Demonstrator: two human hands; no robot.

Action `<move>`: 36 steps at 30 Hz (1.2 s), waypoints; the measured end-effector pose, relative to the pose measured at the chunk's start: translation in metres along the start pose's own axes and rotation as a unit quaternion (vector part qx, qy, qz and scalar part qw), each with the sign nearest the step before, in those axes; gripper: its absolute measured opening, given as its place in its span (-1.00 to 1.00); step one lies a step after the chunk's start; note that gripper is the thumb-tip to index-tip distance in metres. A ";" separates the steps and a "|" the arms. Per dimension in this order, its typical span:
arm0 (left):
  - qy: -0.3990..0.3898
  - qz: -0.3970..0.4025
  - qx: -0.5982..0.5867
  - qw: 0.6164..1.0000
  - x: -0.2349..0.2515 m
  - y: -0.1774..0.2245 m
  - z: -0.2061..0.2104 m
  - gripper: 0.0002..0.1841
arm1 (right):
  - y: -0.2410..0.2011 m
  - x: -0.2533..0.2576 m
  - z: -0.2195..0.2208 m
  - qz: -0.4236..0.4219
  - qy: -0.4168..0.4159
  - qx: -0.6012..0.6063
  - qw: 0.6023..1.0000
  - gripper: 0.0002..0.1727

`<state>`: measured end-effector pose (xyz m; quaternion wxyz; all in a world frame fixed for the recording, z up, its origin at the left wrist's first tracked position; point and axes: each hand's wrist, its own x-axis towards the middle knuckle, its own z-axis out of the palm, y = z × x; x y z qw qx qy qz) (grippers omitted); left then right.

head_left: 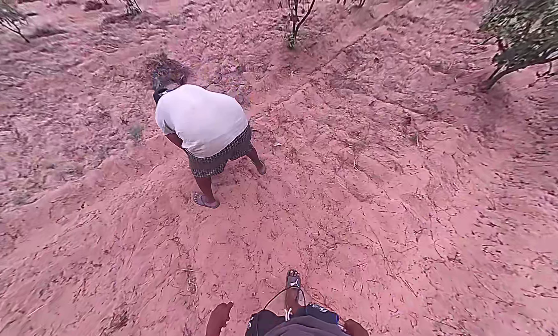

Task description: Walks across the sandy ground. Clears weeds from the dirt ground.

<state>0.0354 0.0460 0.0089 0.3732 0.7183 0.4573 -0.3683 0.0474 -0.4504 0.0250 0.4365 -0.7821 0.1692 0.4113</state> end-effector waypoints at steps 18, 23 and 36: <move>-0.069 -0.141 -0.132 0.979 0.064 0.255 -0.059 -0.48 | -0.359 0.298 -0.148 0.091 -0.045 -0.116 0.988 -0.60; -0.052 0.052 0.062 0.995 0.169 0.420 -0.126 -0.56 | -0.408 0.271 -0.168 0.014 0.005 -0.203 0.979 -0.56; -0.021 0.273 0.158 0.949 0.231 0.889 -0.169 -0.55 | -0.558 0.380 -0.357 -0.102 0.151 -0.138 0.974 -0.60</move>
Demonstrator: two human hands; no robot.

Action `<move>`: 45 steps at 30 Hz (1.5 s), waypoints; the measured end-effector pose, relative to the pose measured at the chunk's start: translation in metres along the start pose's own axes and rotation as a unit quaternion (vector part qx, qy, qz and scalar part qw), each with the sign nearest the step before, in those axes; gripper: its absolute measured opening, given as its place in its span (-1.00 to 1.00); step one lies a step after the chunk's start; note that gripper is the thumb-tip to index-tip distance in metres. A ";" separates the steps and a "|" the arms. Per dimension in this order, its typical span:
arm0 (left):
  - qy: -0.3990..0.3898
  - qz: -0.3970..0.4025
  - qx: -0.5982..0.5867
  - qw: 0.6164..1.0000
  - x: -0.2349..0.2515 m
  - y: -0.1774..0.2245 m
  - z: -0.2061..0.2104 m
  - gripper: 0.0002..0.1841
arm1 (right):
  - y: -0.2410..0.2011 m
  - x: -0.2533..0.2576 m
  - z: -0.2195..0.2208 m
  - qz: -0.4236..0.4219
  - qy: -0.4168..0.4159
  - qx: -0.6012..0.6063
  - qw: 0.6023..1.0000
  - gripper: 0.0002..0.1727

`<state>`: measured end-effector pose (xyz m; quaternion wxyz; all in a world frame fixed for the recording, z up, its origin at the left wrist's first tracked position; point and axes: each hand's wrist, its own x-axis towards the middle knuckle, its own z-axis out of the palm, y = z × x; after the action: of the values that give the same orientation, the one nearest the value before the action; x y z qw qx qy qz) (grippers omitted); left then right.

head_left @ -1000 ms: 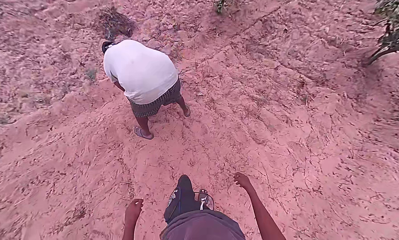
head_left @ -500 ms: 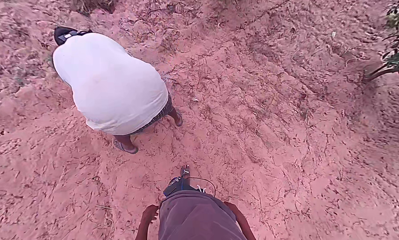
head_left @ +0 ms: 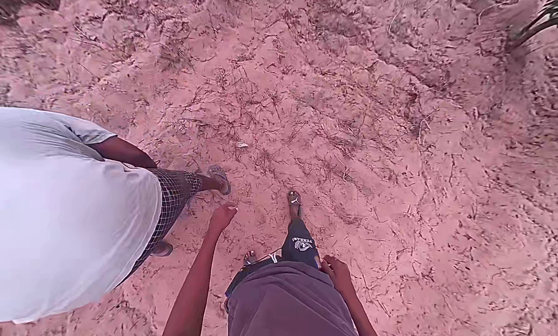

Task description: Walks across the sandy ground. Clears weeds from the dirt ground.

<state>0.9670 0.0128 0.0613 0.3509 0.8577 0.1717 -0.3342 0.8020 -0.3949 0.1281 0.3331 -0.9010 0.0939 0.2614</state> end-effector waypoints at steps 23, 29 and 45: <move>0.040 -0.373 -0.341 0.862 0.097 0.019 0.018 -0.55 | -0.245 0.388 -0.200 -0.045 -0.433 -0.314 0.844 -0.54; 0.049 -0.256 -0.344 0.902 0.241 0.077 -0.089 -0.58 | -0.317 0.428 -0.236 0.002 -0.404 -0.389 0.828 -0.41; 0.214 -0.229 -0.441 0.841 0.425 0.205 -0.125 -0.57 | -0.252 0.756 -0.246 -0.155 -0.356 -0.288 0.876 -0.65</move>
<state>1.4365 -0.0148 -0.0675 0.5596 0.5990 0.5635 -0.1025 1.6285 -0.3592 0.0213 0.1062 -0.8063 -0.2511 0.5249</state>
